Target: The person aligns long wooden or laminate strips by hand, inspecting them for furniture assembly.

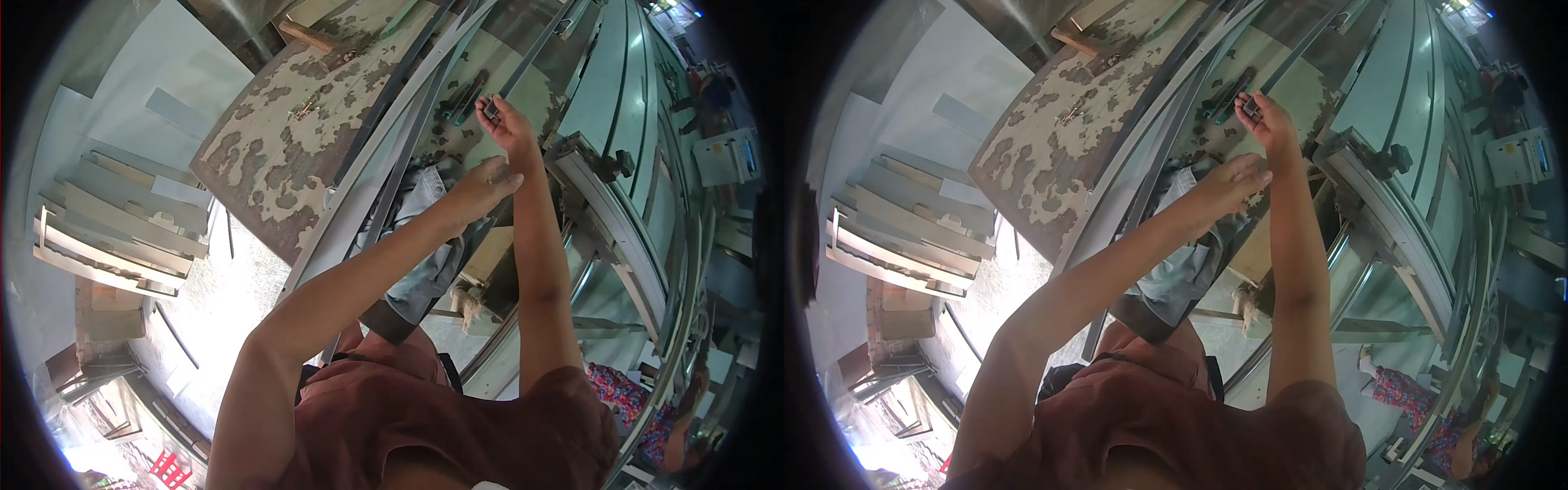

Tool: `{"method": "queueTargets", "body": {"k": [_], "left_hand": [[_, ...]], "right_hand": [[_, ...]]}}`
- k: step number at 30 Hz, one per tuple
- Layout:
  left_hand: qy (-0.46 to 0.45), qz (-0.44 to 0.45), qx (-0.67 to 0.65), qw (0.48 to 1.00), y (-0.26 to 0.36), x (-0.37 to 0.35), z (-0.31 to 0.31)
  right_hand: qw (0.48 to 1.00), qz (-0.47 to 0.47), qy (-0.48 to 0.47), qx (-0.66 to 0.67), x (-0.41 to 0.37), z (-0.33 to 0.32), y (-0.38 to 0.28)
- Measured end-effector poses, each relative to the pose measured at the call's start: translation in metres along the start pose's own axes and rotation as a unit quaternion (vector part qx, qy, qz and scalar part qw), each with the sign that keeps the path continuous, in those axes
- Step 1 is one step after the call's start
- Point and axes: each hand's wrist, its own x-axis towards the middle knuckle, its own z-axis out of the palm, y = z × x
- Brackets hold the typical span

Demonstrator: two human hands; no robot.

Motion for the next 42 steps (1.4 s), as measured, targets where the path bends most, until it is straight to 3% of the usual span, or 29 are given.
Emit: {"method": "queueTargets", "body": {"k": [8, 12, 15, 18, 21, 24, 28, 31, 32, 34, 38, 42], "left_hand": [[0.034, -0.027, -0.036, 0.998, 0.01, 0.04, -0.007], [0.058, 0.054, 0.063, 0.995, 0.038, 0.091, -0.026], [0.1, 0.081, 0.101, 0.987, 0.043, 0.141, -0.033], [0.078, 0.07, 0.102, 0.989, 0.048, 0.164, -0.023], [0.082, 0.048, 0.116, 0.989, 0.055, 0.183, -0.01], [0.034, 0.029, 0.08, 0.996, 0.066, 0.198, -0.008], [0.012, 0.04, 0.069, 0.997, 0.076, 0.212, -0.008], [0.003, 0.044, 0.05, 0.998, 0.078, 0.221, -0.005], [-0.015, 0.047, 0.036, 0.998, 0.078, 0.224, -0.005], [-0.03, 0.047, 0.023, 0.998, 0.078, 0.231, -0.004], [-0.03, 0.06, -0.022, 0.998, 0.081, 0.237, -0.004], [-0.032, 0.056, -0.053, 0.997, 0.078, 0.236, -0.009]], "right_hand": [[1.0, 0.004, 0.016, -0.009, 0.061, -0.023, -0.046], [1.0, -0.002, 0.009, -0.014, 0.096, -0.04, -0.062], [0.997, 0.057, -0.027, -0.048, 0.117, -0.049, -0.079], [0.998, -0.014, 0.056, -0.036, 0.122, -0.045, -0.096], [0.998, -0.001, -0.045, -0.048, 0.135, -0.055, -0.115], [0.998, -0.03, 0.027, -0.046, 0.141, -0.053, -0.122], [0.999, -0.008, 0.028, -0.039, 0.159, -0.057, -0.135], [0.998, -0.05, 0.035, -0.028, 0.17, -0.062, -0.142], [0.998, -0.048, 0.032, -0.027, 0.172, -0.065, -0.144], [0.992, -0.108, -0.067, -0.024, 0.173, -0.073, -0.145], [0.985, -0.15, -0.077, -0.045, 0.183, -0.078, -0.152], [0.992, -0.105, -0.057, -0.05, 0.202, -0.086, -0.169]]}}
